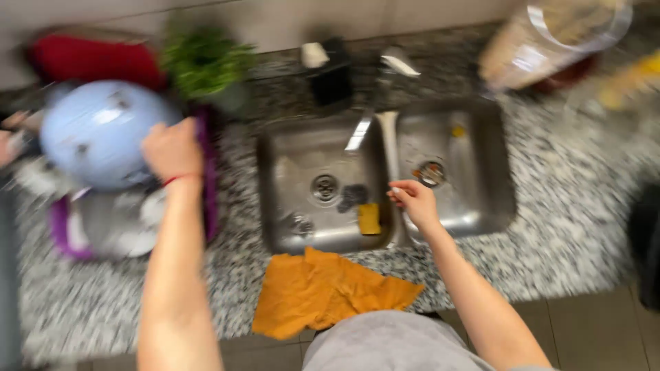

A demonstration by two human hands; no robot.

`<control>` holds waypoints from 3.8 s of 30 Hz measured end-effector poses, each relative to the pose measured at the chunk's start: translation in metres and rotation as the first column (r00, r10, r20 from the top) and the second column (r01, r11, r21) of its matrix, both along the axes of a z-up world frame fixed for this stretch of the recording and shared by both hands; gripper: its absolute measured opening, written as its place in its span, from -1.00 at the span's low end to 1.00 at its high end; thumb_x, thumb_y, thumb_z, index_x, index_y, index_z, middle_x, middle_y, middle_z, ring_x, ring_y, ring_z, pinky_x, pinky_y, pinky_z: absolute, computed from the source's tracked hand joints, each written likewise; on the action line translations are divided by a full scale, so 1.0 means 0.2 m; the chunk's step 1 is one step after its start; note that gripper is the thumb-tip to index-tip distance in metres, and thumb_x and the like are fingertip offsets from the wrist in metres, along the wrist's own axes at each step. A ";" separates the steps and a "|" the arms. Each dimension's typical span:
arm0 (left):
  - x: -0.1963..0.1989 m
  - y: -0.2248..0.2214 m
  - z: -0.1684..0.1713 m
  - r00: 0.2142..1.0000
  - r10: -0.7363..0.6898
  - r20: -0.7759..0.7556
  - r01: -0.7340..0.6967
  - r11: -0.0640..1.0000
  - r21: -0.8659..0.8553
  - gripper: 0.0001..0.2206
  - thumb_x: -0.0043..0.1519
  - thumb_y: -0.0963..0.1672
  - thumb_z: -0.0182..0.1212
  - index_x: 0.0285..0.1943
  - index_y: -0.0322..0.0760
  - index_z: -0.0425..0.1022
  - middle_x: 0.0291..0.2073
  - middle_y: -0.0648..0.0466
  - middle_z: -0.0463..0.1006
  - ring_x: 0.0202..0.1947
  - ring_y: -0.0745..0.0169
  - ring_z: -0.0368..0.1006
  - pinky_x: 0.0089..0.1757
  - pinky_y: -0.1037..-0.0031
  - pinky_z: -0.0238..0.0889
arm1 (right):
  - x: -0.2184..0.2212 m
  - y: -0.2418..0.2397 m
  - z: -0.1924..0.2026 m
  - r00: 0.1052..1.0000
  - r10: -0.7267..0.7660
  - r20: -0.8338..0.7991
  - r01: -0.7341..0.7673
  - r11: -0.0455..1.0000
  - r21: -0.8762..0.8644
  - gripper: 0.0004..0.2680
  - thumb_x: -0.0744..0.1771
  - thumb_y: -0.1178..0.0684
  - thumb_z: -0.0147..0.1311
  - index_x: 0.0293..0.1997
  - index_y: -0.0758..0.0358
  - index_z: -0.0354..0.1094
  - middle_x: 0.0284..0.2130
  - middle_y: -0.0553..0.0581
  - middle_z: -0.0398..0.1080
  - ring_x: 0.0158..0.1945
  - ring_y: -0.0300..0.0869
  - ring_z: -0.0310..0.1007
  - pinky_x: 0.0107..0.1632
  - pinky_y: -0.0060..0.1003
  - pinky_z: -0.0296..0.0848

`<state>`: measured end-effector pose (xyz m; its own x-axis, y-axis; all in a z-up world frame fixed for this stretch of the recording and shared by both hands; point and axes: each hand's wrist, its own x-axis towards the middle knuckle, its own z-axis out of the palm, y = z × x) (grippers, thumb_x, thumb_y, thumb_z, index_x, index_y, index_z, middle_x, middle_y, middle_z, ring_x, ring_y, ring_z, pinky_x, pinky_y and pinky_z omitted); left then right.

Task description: Organizing a dish rack, cleaning the sink, and scrubbing a large baking pan.

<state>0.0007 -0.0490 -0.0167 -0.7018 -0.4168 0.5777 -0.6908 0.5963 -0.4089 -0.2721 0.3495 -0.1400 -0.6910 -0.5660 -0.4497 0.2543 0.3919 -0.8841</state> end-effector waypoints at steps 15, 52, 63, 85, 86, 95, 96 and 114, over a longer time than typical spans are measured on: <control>-0.35 1.13 -0.17 0.961 -0.183 -0.208 0.277 0.597 0.753 -0.91 0.12 -0.18 0.13 -0.26 -0.11 0.52 -0.37 0.13 0.50 -0.43 0.12 0.33 -0.35 0.36 0.17 | -0.68 0.22 -0.73 0.881 0.249 -0.402 0.033 0.815 0.578 -0.72 0.15 0.18 -0.13 -0.19 0.07 0.48 -0.23 0.27 0.45 -0.13 0.13 0.40 -0.08 -0.12 0.33; -1.12 1.59 -0.20 0.234 0.972 -0.024 0.924 -0.230 -0.307 -0.48 0.31 0.07 -0.30 0.31 -0.32 0.16 0.27 -0.07 0.20 0.27 -0.02 0.11 0.17 0.23 0.05 | 0.00 -0.01 0.74 0.814 -0.232 -0.533 0.042 0.938 -0.345 -0.92 0.28 0.04 0.11 -0.24 0.06 0.50 -0.45 -0.04 0.50 -0.35 -0.29 0.48 -0.21 -0.45 0.45; -1.11 1.61 -0.47 0.283 0.925 0.254 0.886 -0.151 -0.437 -0.70 0.30 -0.06 -0.09 0.08 -0.25 0.43 0.07 0.00 0.44 0.11 0.03 0.33 0.08 0.21 0.25 | 0.07 0.01 0.78 0.242 -0.272 -0.931 -0.218 0.920 -0.325 -0.94 0.26 0.11 0.12 -0.27 0.18 0.45 -0.22 0.08 0.50 -0.17 -0.06 0.50 -0.10 -0.23 0.47; -1.01 1.66 -0.50 0.472 0.871 -0.139 0.856 -0.414 0.310 -0.62 -0.01 -0.22 0.38 0.00 -0.40 0.45 -0.30 -0.01 0.56 -0.28 0.26 0.51 -0.14 0.50 0.43 | -0.02 0.09 0.25 0.836 -0.346 0.427 0.405 0.913 -0.053 -0.84 0.34 0.01 -0.05 -0.29 0.30 0.32 -0.63 -0.02 0.27 -0.59 -0.32 0.31 -0.47 -0.45 0.45; -1.00 1.66 -0.52 0.494 0.858 -0.143 0.839 -0.426 0.339 -0.62 -0.01 -0.23 0.38 0.00 -0.41 0.44 -0.32 -0.01 0.56 -0.29 0.28 0.51 -0.16 0.52 0.43 | -0.01 0.08 0.28 0.838 -0.368 0.402 0.418 0.908 -0.042 -0.84 0.34 0.02 -0.06 -0.30 0.30 0.33 -0.65 -0.03 0.27 -0.60 -0.34 0.30 -0.48 -0.49 0.44; -0.94 1.65 -0.45 0.506 0.854 -0.121 0.832 -0.446 0.329 -0.64 0.05 -0.19 0.32 0.01 -0.48 0.43 -0.28 -0.10 0.56 -0.41 0.28 0.52 -0.31 0.65 0.46 | -0.09 0.09 0.19 0.840 -0.418 0.345 0.459 0.887 -0.044 -0.84 0.35 0.01 -0.08 -0.31 0.27 0.35 -0.65 -0.03 0.28 -0.65 -0.35 0.25 -0.53 -0.51 0.38; -0.95 1.66 -0.43 0.524 0.838 -0.153 0.820 -0.447 0.358 -0.62 0.02 -0.18 0.36 -0.01 -0.49 0.44 -0.32 -0.10 0.55 -0.45 0.29 0.51 -0.35 0.66 0.46 | -0.09 0.09 0.17 0.852 -0.416 0.318 0.449 0.893 -0.035 -0.85 0.35 0.02 -0.08 -0.33 0.26 0.34 -0.67 -0.04 0.26 -0.65 -0.35 0.24 -0.54 -0.51 0.36; -0.94 1.66 -0.76 0.627 0.763 -0.159 0.684 -0.441 0.580 -0.79 0.14 -0.14 0.20 -0.09 -0.34 0.50 -0.48 0.06 0.52 -0.68 0.56 0.21 -0.65 0.81 0.06 | -0.23 0.17 0.08 0.914 -0.085 -0.398 0.198 0.947 0.254 -0.86 0.29 0.01 0.10 -0.34 0.26 0.38 -0.59 0.26 0.39 -0.46 0.07 0.42 -0.38 -0.14 0.37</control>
<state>-0.1882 0.2830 -0.1694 -0.5099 -0.6243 -0.5919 -0.1773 -0.5970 0.7824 -0.3179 0.3836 -0.1233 -0.9032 -0.3376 -0.2651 -0.0039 0.6241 -0.7813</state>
